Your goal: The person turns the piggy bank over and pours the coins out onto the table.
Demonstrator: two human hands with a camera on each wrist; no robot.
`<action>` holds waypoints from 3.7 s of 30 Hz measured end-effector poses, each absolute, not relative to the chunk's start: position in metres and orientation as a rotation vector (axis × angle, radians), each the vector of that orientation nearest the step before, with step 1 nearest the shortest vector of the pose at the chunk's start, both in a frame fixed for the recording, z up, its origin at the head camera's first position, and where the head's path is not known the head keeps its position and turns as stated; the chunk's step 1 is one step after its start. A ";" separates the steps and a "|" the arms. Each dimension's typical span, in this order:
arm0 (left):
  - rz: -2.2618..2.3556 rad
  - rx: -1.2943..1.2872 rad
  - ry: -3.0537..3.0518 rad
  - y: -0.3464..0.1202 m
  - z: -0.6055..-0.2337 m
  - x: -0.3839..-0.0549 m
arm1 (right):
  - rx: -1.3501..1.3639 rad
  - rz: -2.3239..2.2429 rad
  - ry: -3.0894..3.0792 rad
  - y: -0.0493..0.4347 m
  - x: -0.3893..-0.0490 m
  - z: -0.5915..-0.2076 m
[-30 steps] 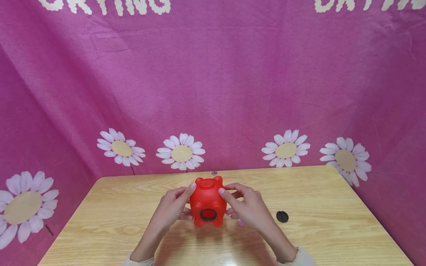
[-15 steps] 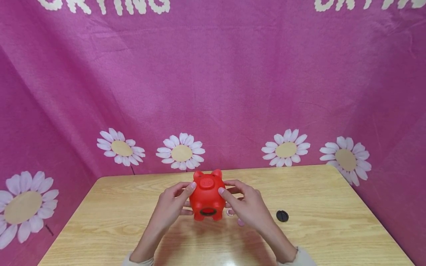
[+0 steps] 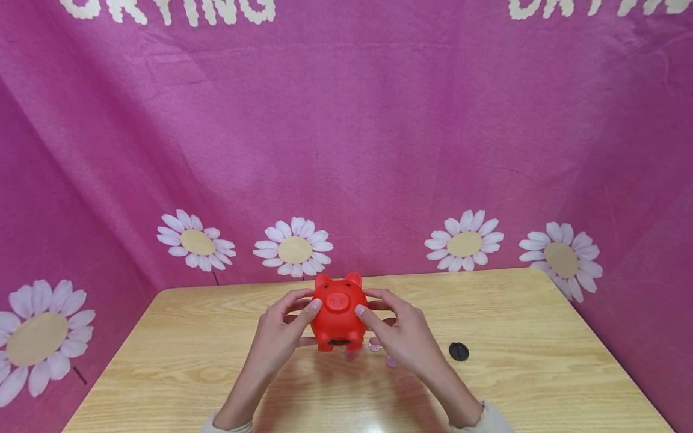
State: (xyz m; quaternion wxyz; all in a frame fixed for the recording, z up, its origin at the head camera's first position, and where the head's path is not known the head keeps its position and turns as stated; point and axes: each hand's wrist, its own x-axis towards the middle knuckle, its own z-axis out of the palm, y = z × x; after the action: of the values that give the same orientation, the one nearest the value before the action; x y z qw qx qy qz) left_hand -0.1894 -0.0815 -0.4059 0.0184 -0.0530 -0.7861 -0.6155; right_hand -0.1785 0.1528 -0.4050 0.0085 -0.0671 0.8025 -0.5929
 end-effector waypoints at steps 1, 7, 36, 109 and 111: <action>-1.907 -0.190 -2.417 -0.081 -0.406 -0.189 | -0.238 -1.868 2.513 0.153 -0.179 -0.406; -1.816 -0.734 -1.881 -0.084 -0.401 -0.187 | -0.935 -2.309 2.409 0.156 -0.176 -0.402; -1.723 -0.666 -1.989 -0.088 -0.404 -0.188 | -0.812 -2.160 2.560 0.155 -0.178 -0.407; -1.999 -0.514 -2.109 -0.091 -0.398 -0.185 | -0.727 -2.092 2.470 0.157 -0.179 -0.406; -2.014 -0.434 -2.167 -0.091 -0.397 -0.185 | -0.670 -2.050 2.490 0.158 -0.179 -0.406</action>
State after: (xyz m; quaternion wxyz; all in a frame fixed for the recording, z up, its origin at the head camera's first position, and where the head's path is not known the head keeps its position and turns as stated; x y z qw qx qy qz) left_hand -0.1846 -0.0910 -0.3974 0.0756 -0.1448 -0.7226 -0.6716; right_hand -0.1789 0.1575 -0.4062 -0.0763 -0.2028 0.7536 -0.6205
